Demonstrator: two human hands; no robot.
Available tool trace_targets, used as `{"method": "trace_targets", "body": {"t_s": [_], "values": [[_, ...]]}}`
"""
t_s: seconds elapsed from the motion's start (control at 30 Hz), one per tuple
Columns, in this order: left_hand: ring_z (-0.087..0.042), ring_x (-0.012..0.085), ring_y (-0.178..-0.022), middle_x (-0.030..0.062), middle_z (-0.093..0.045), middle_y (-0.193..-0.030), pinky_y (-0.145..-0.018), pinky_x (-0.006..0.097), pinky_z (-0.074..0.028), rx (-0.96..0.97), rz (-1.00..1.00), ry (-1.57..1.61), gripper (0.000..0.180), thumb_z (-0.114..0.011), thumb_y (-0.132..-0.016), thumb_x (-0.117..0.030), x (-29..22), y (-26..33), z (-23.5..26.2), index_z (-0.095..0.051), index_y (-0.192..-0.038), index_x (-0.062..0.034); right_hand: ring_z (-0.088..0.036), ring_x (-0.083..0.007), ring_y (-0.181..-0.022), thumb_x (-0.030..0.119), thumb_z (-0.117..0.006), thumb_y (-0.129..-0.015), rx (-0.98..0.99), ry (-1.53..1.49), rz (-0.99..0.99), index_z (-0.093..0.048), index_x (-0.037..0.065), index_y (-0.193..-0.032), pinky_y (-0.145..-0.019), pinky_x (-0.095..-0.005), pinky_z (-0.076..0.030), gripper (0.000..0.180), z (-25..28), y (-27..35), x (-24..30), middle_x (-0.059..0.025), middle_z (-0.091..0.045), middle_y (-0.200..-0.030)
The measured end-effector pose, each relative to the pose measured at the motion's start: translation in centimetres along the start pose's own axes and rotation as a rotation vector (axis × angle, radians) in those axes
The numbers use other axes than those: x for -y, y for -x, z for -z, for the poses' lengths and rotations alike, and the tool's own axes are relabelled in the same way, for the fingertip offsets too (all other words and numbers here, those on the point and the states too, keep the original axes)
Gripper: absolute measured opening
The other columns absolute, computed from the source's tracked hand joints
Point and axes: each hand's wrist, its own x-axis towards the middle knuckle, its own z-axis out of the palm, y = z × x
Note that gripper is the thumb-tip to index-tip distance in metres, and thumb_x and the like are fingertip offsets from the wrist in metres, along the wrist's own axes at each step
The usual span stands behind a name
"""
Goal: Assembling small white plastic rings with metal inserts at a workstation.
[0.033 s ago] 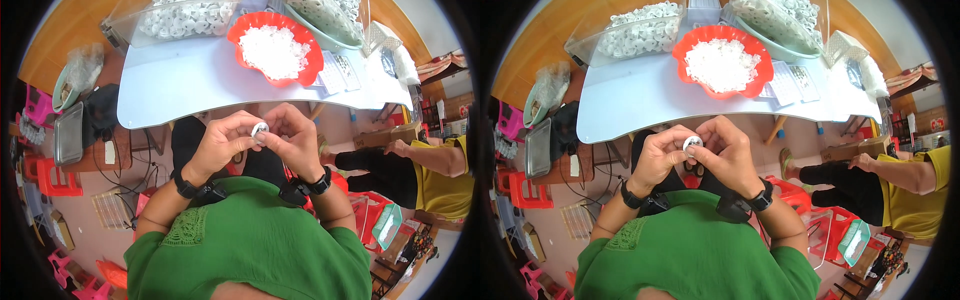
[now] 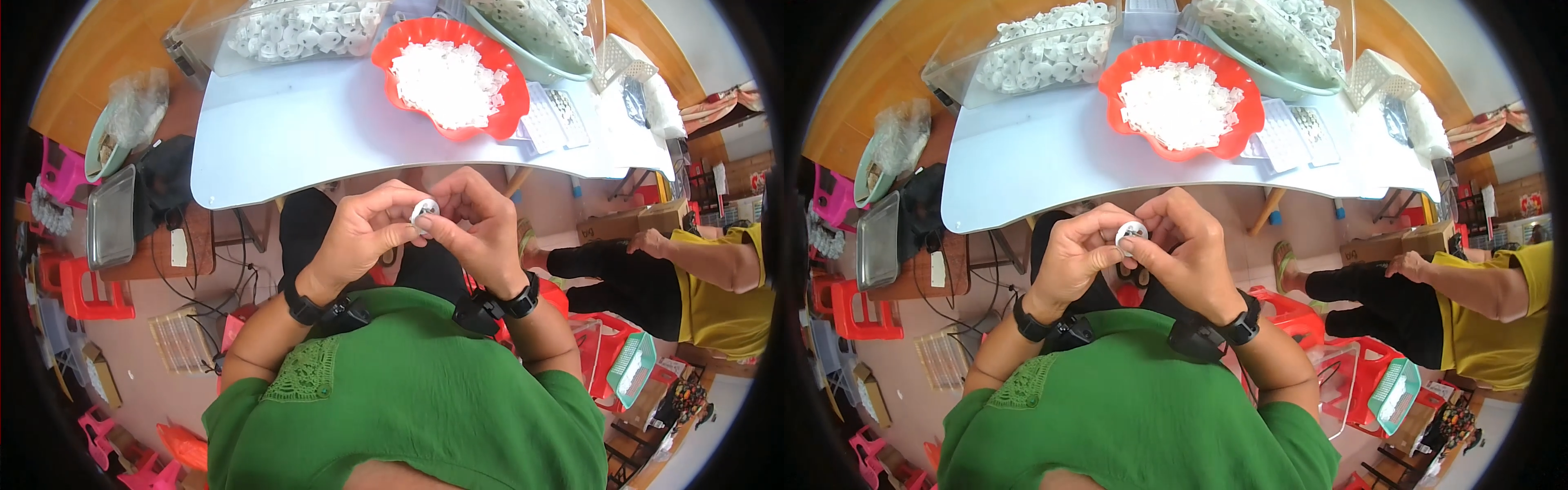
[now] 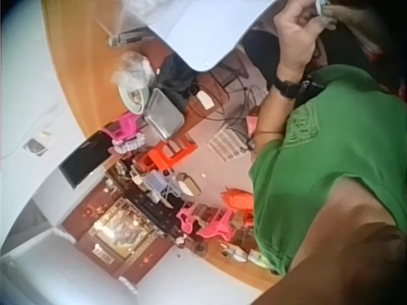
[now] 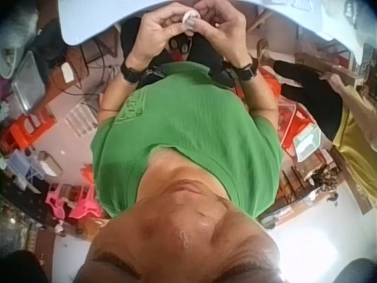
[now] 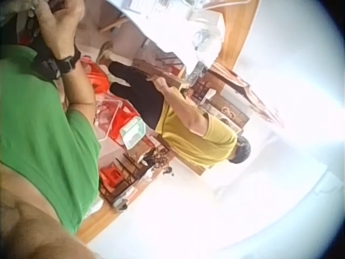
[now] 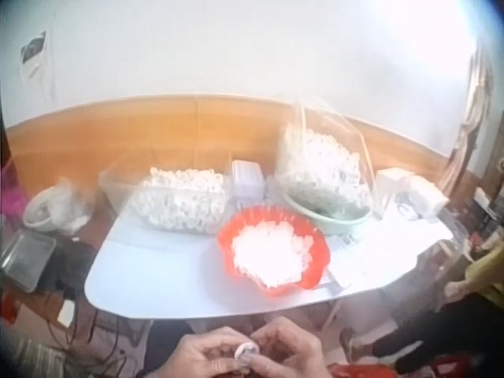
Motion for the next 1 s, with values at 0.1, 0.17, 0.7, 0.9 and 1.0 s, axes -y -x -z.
{"method": "trace_targets", "body": {"t_s": [0.1,0.17,0.7,0.9,1.0], "values": [[-0.06,0.0142,-0.078,0.0097,-0.057,-0.102,-0.068,0.025,-0.053,-0.045,-0.036,-0.047,0.028,-0.066,-0.086,-0.011,0.2,0.4,0.0,-0.061,-0.108,0.005,-0.057,-0.0083,-0.063,-0.001,-0.071,-0.075,0.013,0.128,0.167,-0.06,-0.001,-0.091,-0.053,-0.0222,-0.046,0.019,-0.2,-0.1,-0.3,-0.0055,-0.057,-0.079],[-0.059,0.014,-0.09,0.0075,-0.054,-0.104,-0.077,0.027,-0.052,0.024,-0.058,0.0,0.026,-0.06,-0.085,0.007,0.4,0.7,-0.1,-0.059,-0.111,0.0049,-0.058,-0.0103,-0.064,-0.002,-0.071,-0.074,0.012,0.237,0.309,-0.061,-0.001,-0.09,-0.054,-0.0228,-0.047,0.019,0.0,0.1,-0.8,-0.0075,-0.058,-0.079],[-0.059,0.0125,-0.089,0.0063,-0.052,-0.098,-0.075,0.026,-0.053,-0.011,-0.026,-0.002,0.027,-0.058,-0.083,0.011,-0.1,0.9,-1.9,-0.058,-0.109,0.0067,-0.058,-0.0173,-0.067,-0.004,-0.071,-0.072,-0.156,0.294,0.378,-0.062,-0.003,-0.088,-0.058,-0.0258,-0.047,0.018,-0.5,1.9,-0.5,-0.0113,-0.059,-0.085],[-0.06,0.0133,-0.092,0.0056,-0.052,-0.097,-0.079,0.026,-0.054,-0.015,-0.01,-0.037,0.027,-0.06,-0.083,0.011,-0.3,1.1,-2.3,-0.058,-0.109,0.0067,-0.057,-0.0249,-0.062,-0.007,-0.068,-0.066,-0.145,0.644,0.687,-0.06,-0.001,-0.086,-0.053,-0.032,-0.045,0.022,0.1,2.1,-0.4,-0.0107,-0.056,-0.076],[-0.056,0.0101,-0.083,0.0062,-0.055,-0.098,-0.068,0.021,-0.049,-0.028,-0.066,-0.064,0.029,-0.065,-0.082,0.004,0.1,1.1,-2.3,-0.06,-0.111,0.0032,-0.055,-0.025,-0.06,-0.005,-0.067,-0.066,-0.106,0.707,0.717,-0.058,-0.001,-0.084,-0.052,-0.0332,-0.045,0.02,0.2,2.0,-0.2,-0.0102,-0.055,-0.074]]}}
